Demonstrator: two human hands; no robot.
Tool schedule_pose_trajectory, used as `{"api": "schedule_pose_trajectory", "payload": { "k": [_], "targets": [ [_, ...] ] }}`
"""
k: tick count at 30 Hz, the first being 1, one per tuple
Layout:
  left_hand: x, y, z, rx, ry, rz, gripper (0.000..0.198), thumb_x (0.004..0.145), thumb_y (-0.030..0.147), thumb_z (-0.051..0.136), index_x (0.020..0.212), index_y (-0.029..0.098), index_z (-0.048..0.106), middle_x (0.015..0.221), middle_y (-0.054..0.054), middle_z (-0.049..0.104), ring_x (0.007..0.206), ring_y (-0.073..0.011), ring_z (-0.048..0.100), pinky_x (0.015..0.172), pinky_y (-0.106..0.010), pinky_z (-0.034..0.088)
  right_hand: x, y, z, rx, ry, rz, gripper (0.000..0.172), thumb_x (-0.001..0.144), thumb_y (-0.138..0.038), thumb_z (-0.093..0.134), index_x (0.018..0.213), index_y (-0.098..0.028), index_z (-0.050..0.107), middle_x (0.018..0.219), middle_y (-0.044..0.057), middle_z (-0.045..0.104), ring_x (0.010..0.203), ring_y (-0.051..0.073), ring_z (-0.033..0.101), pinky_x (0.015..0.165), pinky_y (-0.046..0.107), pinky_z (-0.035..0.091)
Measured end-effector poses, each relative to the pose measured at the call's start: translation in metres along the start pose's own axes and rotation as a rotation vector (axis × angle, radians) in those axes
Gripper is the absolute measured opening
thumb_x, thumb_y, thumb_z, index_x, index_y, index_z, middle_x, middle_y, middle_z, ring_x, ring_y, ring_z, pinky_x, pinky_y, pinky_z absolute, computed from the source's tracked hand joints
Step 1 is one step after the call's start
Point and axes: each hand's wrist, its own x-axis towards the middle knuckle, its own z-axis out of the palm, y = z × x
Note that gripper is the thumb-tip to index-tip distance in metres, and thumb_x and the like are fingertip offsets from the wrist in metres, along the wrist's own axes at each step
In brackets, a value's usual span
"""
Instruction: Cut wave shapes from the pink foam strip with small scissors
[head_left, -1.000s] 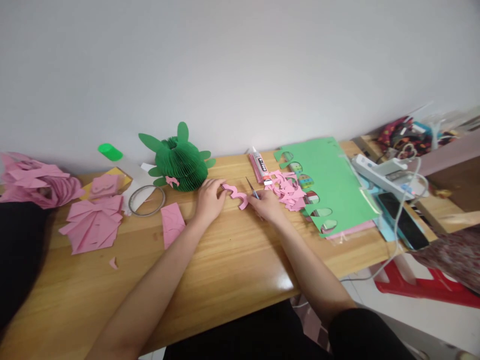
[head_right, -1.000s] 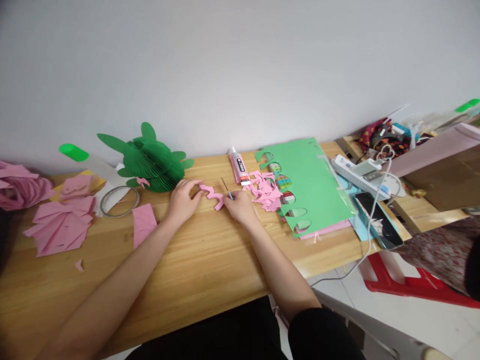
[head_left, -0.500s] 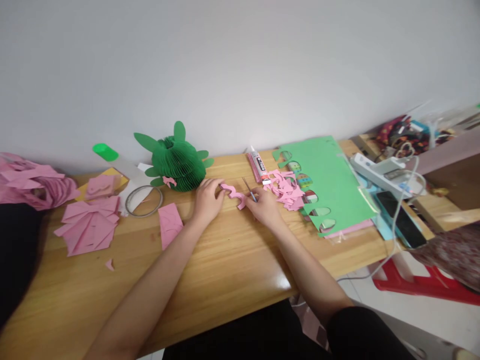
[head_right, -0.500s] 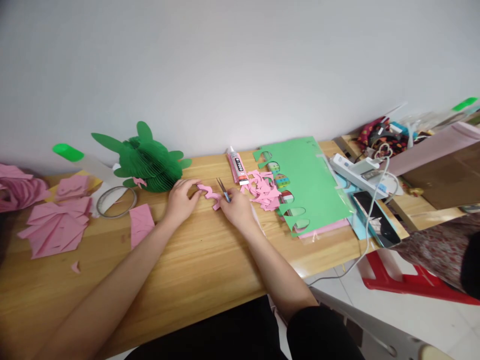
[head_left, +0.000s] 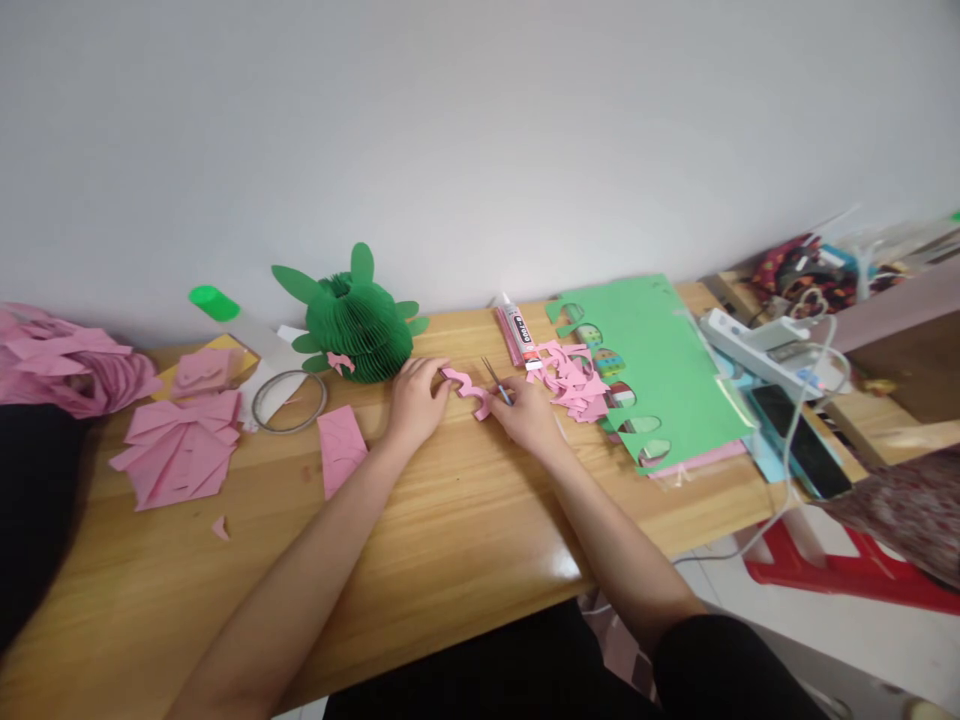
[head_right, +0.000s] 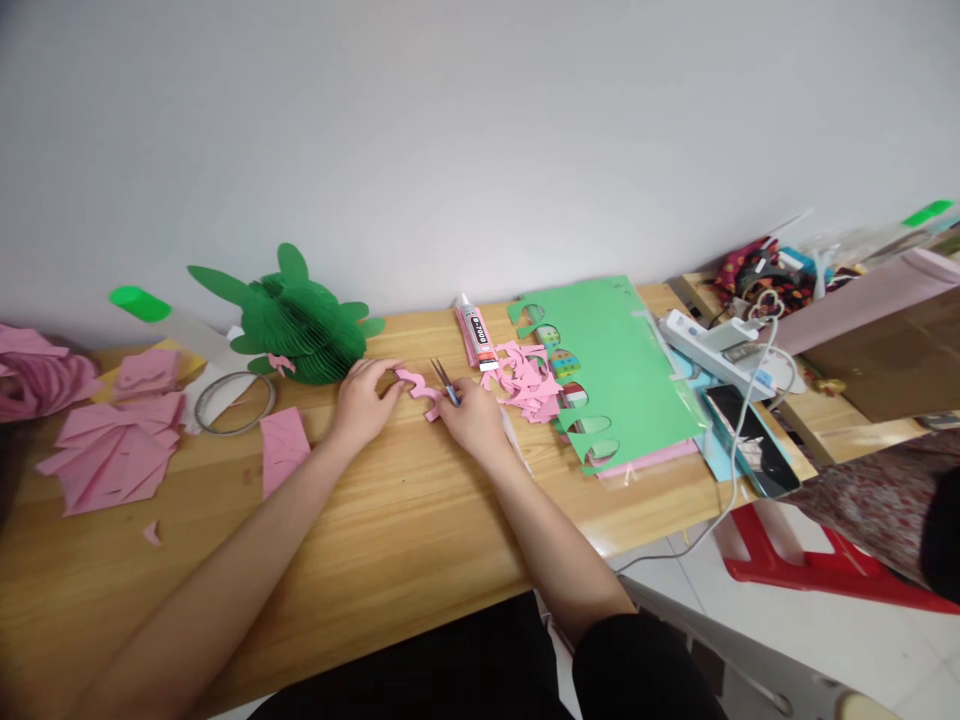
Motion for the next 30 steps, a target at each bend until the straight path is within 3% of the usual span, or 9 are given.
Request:
{"api": "schedule_pose_trajectory", "payload": {
  "k": [10,13,17,24,27,30],
  "targets": [
    [-0.001,0.000,0.000,0.006,-0.008,0.007,0.023,0.081,0.009,0.062,0.101,0.020,0.066,0.104,-0.008,0.072,0.104,-0.0250,0.064,0.096,-0.045,0.050,0.000,-0.001,0.003,-0.020,0.033,-0.037,0.011,0.080,-0.020,0.067,0.090,-0.020,0.065,0.072,0.004,0.074,0.078,0.023,0.066,0.062,0.027,0.040],
    [-0.001,-0.002,0.001,0.014,-0.011,0.018,0.017,0.087,0.019,0.063,0.103,0.016,0.065,0.106,-0.008,0.069,0.104,-0.0234,0.063,0.095,-0.046,0.049,0.001,0.000,0.003,-0.011,0.030,-0.047,0.011,0.079,-0.020,0.068,0.089,-0.021,0.066,0.073,0.004,0.073,0.081,0.024,0.067,0.063,0.027,0.042],
    [-0.003,-0.003,0.001,0.020,-0.006,0.039,0.027,0.092,0.033,0.059,0.112,0.015,0.062,0.116,-0.009,0.064,0.106,-0.0228,0.062,0.092,-0.046,0.051,0.002,0.002,0.002,0.027,0.003,-0.035,0.008,0.085,-0.022,0.063,0.092,-0.020,0.066,0.068,0.002,0.070,0.078,0.022,0.067,0.064,0.027,0.047],
    [-0.007,0.001,0.003,0.036,0.012,0.070,0.033,0.092,0.033,0.059,0.121,0.016,0.059,0.123,-0.010,0.061,0.106,-0.0233,0.062,0.090,-0.046,0.053,0.006,0.005,0.001,0.077,-0.056,0.074,0.027,0.095,-0.032,0.059,0.115,-0.015,0.062,0.113,0.009,0.065,0.093,0.021,0.066,0.079,0.041,0.057],
    [-0.004,0.014,-0.011,0.056,0.025,0.074,0.026,0.093,0.026,0.056,0.117,0.017,0.062,0.124,-0.011,0.062,0.113,-0.0241,0.060,0.097,-0.047,0.050,0.007,0.007,0.001,0.104,-0.083,0.111,0.030,0.094,-0.031,0.059,0.121,-0.016,0.059,0.119,0.010,0.063,0.098,0.023,0.065,0.082,0.043,0.056],
    [0.000,0.030,-0.048,0.078,0.004,0.089,0.030,0.090,0.010,0.046,0.106,0.019,0.069,0.118,-0.007,0.068,0.114,-0.0217,0.061,0.101,-0.038,0.048,0.007,0.008,0.001,0.129,-0.095,0.118,0.031,0.094,-0.031,0.060,0.122,-0.016,0.059,0.120,0.010,0.063,0.099,0.023,0.065,0.082,0.043,0.056]
  ]
}}
